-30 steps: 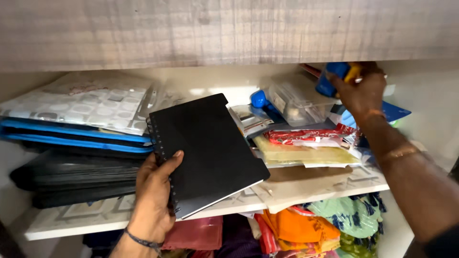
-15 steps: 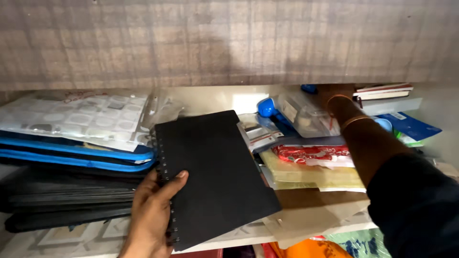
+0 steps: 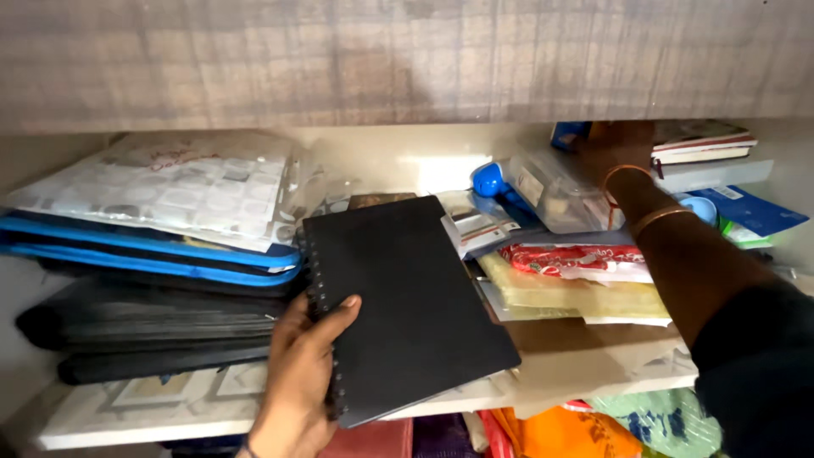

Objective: The person rearranges several folders, notebooks, and papers on cupboard shelves by hand, picking up items to view them and moving them to different positions.

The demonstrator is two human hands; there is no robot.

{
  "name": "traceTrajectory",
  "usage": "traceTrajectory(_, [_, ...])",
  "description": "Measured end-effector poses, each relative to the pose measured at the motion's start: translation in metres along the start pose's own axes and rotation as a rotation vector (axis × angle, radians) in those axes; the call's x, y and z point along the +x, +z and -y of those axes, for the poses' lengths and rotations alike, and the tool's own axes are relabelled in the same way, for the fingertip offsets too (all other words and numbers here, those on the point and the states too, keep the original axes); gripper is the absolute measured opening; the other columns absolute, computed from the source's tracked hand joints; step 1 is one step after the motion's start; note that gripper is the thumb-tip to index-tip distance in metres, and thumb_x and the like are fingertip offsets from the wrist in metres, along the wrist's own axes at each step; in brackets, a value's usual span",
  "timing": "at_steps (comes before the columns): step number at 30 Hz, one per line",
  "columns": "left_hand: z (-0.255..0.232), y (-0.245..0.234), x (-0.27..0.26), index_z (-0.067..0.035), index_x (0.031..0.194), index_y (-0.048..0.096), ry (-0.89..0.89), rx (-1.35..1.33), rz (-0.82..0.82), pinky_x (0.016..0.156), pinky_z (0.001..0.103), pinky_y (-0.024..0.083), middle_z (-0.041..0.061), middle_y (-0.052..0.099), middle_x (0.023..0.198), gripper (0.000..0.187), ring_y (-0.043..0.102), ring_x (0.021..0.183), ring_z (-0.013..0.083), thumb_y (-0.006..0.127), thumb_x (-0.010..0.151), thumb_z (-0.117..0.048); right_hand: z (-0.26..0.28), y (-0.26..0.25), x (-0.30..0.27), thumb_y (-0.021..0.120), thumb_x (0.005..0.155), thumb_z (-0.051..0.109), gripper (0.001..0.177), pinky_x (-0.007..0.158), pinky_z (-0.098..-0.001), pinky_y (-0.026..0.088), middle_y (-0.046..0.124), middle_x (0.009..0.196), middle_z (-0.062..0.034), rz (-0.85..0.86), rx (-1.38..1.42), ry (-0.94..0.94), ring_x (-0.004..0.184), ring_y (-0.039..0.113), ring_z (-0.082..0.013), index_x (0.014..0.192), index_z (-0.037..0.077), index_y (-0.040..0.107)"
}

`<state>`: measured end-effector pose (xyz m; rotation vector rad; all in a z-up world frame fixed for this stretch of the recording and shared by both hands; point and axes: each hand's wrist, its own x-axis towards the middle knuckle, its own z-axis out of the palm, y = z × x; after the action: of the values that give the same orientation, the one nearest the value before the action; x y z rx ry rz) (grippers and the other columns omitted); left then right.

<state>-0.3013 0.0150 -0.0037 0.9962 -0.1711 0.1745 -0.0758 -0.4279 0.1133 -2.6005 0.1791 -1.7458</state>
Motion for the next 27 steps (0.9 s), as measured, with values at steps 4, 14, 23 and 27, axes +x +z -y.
traceTrajectory(4, [0.001,0.007,-0.005,-0.003,0.115,0.067,0.023,-0.049,0.043,0.07,0.035,0.059,0.009,0.076,0.099,0.032,0.072,0.083,0.0192,0.072,0.084,-0.007,0.047,-0.069,-0.031,0.077,0.089,0.047,0.05,0.091,-0.045,0.054,0.074,0.11,-0.0168,-0.078,0.443,0.142,0.1,0.067,-0.0333,0.114,0.004,0.073])
traceTrajectory(14, [0.03,0.012,0.01,-0.002,0.119,0.064,0.23,0.096,0.168,0.078,0.031,0.058,0.008,0.074,0.105,0.033,0.07,0.09,0.016,0.073,0.088,-0.006,0.183,-0.196,-0.212,0.07,0.087,0.007,0.06,0.089,-0.0322,0.058,0.072,0.122,-0.0117,0.842,1.659,0.526,0.103,0.07,-0.0189,0.144,0.0,0.054])
traceTrajectory(23, [0.029,0.003,0.035,-0.001,0.133,0.055,0.674,0.518,0.302,0.092,0.031,0.056,0.009,0.072,0.118,0.052,0.07,0.106,0.0175,0.078,0.088,-0.01,0.187,-0.162,-0.228,0.078,0.088,0.0,0.063,0.101,-0.0338,0.052,0.067,0.129,-0.0161,0.333,1.297,0.103,0.118,0.064,-0.0206,0.14,-0.001,0.043])
traceTrajectory(27, [0.033,0.002,0.036,-0.001,0.128,0.058,0.624,0.54,0.251,0.088,0.031,0.057,0.01,0.075,0.113,0.048,0.072,0.101,0.0172,0.079,0.087,-0.014,0.195,-0.168,-0.222,0.076,0.085,0.0,0.066,0.1,-0.0336,0.057,0.068,0.128,-0.016,0.301,1.436,0.209,0.117,0.068,-0.0218,0.141,0.001,0.04])
